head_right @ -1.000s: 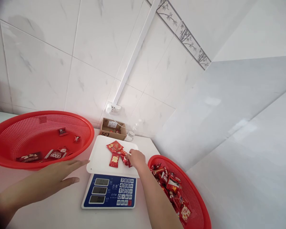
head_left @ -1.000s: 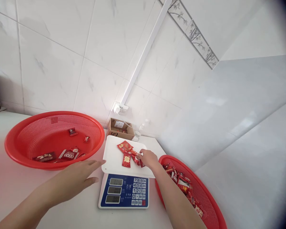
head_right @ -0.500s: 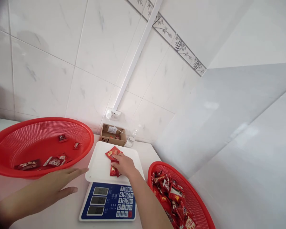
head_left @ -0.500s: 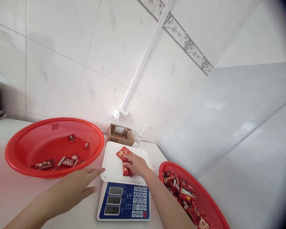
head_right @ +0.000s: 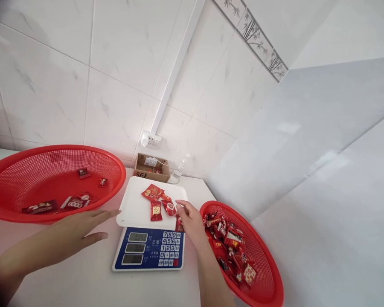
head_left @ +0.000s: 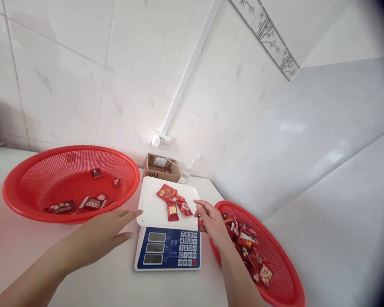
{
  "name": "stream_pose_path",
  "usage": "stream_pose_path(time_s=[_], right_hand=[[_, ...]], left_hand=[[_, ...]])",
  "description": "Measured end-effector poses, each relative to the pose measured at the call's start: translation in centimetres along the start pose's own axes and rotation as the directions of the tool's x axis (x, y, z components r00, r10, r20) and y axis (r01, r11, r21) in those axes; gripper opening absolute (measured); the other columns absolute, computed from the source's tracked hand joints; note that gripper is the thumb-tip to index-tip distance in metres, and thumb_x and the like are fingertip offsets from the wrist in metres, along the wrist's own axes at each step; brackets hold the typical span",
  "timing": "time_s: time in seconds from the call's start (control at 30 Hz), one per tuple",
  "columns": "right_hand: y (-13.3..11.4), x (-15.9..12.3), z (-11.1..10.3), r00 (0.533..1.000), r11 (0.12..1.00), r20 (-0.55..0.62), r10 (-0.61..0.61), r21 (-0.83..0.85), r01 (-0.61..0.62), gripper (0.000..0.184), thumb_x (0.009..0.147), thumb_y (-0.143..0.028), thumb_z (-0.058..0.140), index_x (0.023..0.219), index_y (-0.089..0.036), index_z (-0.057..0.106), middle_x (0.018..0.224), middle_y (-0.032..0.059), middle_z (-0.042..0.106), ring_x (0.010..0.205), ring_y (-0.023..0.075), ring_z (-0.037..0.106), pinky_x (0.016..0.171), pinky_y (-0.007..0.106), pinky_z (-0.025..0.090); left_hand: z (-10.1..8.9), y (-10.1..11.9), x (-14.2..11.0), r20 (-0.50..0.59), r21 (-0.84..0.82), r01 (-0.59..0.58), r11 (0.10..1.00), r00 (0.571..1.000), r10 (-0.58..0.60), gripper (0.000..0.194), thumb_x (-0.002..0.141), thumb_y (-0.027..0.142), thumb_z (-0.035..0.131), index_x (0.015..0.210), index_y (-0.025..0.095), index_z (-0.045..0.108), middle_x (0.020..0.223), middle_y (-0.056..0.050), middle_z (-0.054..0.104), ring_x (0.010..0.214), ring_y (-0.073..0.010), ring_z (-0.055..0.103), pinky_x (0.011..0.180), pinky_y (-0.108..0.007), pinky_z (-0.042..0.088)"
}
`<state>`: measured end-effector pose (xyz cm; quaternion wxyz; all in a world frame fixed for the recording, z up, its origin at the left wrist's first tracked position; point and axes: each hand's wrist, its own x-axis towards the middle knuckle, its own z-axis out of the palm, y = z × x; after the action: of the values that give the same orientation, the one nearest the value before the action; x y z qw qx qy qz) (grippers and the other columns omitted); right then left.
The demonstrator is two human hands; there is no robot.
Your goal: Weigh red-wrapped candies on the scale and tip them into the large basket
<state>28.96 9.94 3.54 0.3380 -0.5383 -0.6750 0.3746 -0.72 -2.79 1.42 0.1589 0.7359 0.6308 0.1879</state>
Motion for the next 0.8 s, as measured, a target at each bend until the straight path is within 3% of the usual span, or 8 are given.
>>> stream_pose_path(time_s=[0.07,0.23,0.4,0.53,0.6,0.7,0.8], right_hand=[[0.9,-2.1,-0.7,0.997,0.988,-0.045,0.066,0.142,-0.059,0.052,0.074,-0.064,0.056,0.104,-0.022,0.063,0.064,-0.002,0.054,0.049,0.0106,0.045,0.044,0.023,0.038],[3.8,-6.2,-1.0,0.971,0.906,-0.177,0.163,0.417,-0.076,0.048,0.074,-0.064,0.058,0.095,-0.02,0.063,0.056,-0.004,0.048,0.045,0.0081,0.037,0.041,0.021,0.03],[5.2,-8.5,0.4,0.951,0.791,-0.025,0.307,0.563,-0.24,0.052,0.068,-0.064,0.064,0.094,-0.02,0.062,0.058,-0.0033,0.05,0.045,0.0069,0.036,0.04,0.021,0.026],[4.9,-10.0,2.4,0.953,0.799,0.033,0.302,0.537,-0.272,0.052,0.068,-0.063,0.066,0.098,-0.02,0.06,0.058,-0.0056,0.046,0.044,0.005,0.032,0.04,0.019,0.024],[4.1,-10.7,3.7,0.955,0.807,0.098,0.281,0.514,-0.29,0.051,0.071,-0.063,0.063,0.098,-0.02,0.059,0.057,-0.0065,0.046,0.042,0.004,0.03,0.04,0.018,0.023],[2.7,-11.8,5.9,0.929,0.779,0.248,0.273,0.509,-0.365,0.052,0.072,-0.065,0.061,0.101,-0.021,0.056,0.06,-0.0074,0.048,0.039,0.0023,0.029,0.038,0.017,0.022],[1.7,-12.6,7.6,0.881,0.728,0.406,0.242,0.524,-0.442,0.054,0.071,-0.064,0.062,0.106,-0.023,0.055,0.06,-0.008,0.049,0.037,0.002,0.03,0.036,0.017,0.022]], left_hand=[[0.0,-0.1,0.0,0.004,0.023,-0.001,1.0,1.0,0.001,0.05,0.088,0.049,0.041,0.137,0.037,0.039,0.138,0.0,0.051,0.124,-0.0268,0.05,0.098,-0.042,0.047],[-0.1,-0.2,0.1,0.044,0.044,0.014,0.999,0.999,-0.016,0.053,0.088,0.054,0.036,0.139,0.038,0.035,0.14,-0.001,0.049,0.124,-0.0277,0.05,0.098,-0.044,0.045],[0.0,0.2,0.4,0.082,0.045,0.021,0.999,0.996,-0.025,0.052,0.089,0.055,0.034,0.137,0.035,0.039,0.138,-0.002,0.051,0.122,-0.0276,0.051,0.099,-0.045,0.043],[0.2,1.9,0.0,0.124,-0.024,-0.066,0.998,0.99,0.068,0.045,0.09,0.052,0.036,0.129,0.033,0.048,0.132,-0.003,0.056,0.117,-0.0257,0.055,0.092,-0.038,0.046],[0.3,3.6,-0.6,0.185,-0.097,-0.177,0.98,0.964,0.192,0.038,0.09,0.046,0.042,0.126,0.036,0.05,0.126,0.0,0.06,0.112,-0.0228,0.058,0.09,-0.034,0.046],[0.7,6.6,-1.8,0.259,-0.185,-0.362,0.914,0.879,0.4,0.036,0.087,0.034,0.053,0.123,0.041,0.049,0.114,0.004,0.064,0.099,-0.0182,0.062,0.082,-0.029,0.047],[1.6,8.8,-2.6,0.25,-0.182,-0.529,0.829,0.79,0.559,0.031,0.085,0.023,0.058,0.114,0.032,0.054,0.105,0.003,0.065,0.091,-0.0172,0.062,0.074,-0.027,0.045]])
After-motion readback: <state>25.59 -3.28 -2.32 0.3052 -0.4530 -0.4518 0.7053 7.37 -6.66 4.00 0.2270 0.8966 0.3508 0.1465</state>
